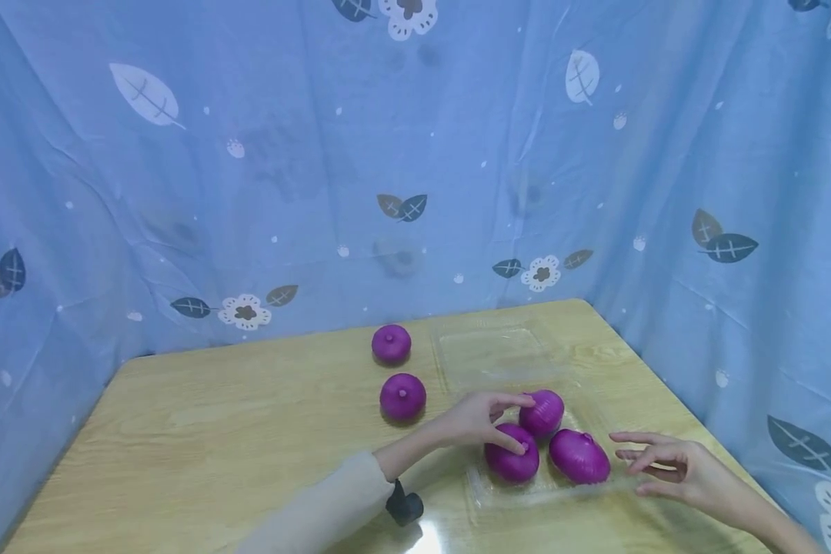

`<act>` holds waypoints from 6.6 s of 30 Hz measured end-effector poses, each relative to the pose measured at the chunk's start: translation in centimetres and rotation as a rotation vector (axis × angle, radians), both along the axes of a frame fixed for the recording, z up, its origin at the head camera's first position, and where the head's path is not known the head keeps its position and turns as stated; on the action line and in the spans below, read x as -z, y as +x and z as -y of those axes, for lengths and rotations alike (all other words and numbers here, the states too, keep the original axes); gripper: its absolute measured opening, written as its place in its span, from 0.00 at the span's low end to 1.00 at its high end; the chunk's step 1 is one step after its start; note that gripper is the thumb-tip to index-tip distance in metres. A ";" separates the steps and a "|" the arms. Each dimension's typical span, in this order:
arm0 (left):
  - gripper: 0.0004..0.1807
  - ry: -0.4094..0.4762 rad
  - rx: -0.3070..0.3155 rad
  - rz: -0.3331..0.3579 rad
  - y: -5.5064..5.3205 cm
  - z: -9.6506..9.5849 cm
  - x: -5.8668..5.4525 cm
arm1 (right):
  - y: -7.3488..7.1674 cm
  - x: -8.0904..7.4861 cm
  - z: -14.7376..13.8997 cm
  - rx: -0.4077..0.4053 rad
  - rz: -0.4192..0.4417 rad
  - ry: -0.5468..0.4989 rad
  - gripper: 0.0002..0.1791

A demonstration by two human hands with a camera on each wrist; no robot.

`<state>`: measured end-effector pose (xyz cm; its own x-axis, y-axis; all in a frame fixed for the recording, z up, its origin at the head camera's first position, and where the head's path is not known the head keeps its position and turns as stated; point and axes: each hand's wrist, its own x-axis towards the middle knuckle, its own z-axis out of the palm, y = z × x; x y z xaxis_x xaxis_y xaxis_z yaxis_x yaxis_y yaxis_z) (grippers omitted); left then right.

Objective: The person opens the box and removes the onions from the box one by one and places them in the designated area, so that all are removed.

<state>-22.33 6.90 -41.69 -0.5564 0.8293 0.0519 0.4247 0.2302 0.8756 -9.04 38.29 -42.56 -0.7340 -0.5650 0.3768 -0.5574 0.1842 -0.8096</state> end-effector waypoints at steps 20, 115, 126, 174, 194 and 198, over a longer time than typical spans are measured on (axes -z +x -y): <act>0.26 -0.266 0.390 -0.415 0.5 -1.0 -0.3 | 0.0 0.3 0.1 -0.002 -0.003 -0.034 0.18; 0.36 0.035 -0.579 0.036 -15.5 23.8 3.6 | -0.6 0.6 -0.4 -0.128 0.242 -0.022 0.19; 0.39 0.096 -0.474 0.079 -15.8 23.8 2.8 | -0.4 -0.1 -0.3 -0.034 0.250 0.051 0.13; 0.35 0.284 -0.525 0.118 -13.6 28.8 1.9 | 0.2 0.0 1.2 0.043 0.005 0.060 0.18; 0.27 0.394 -0.189 0.375 -0.4 15.9 -1.6 | 0.3 -0.3 0.7 0.065 -0.049 0.071 0.18; 0.26 0.397 -0.117 0.431 1.5 12.8 -0.8 | 0.1 -0.4 0.6 0.067 -0.058 0.081 0.18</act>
<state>-20.84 -5.86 -40.89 -0.6828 0.7244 0.0951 0.0040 -0.1265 0.9920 -8.98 37.66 -42.11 -0.7495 -0.5456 0.3749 -0.5870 0.2858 -0.7574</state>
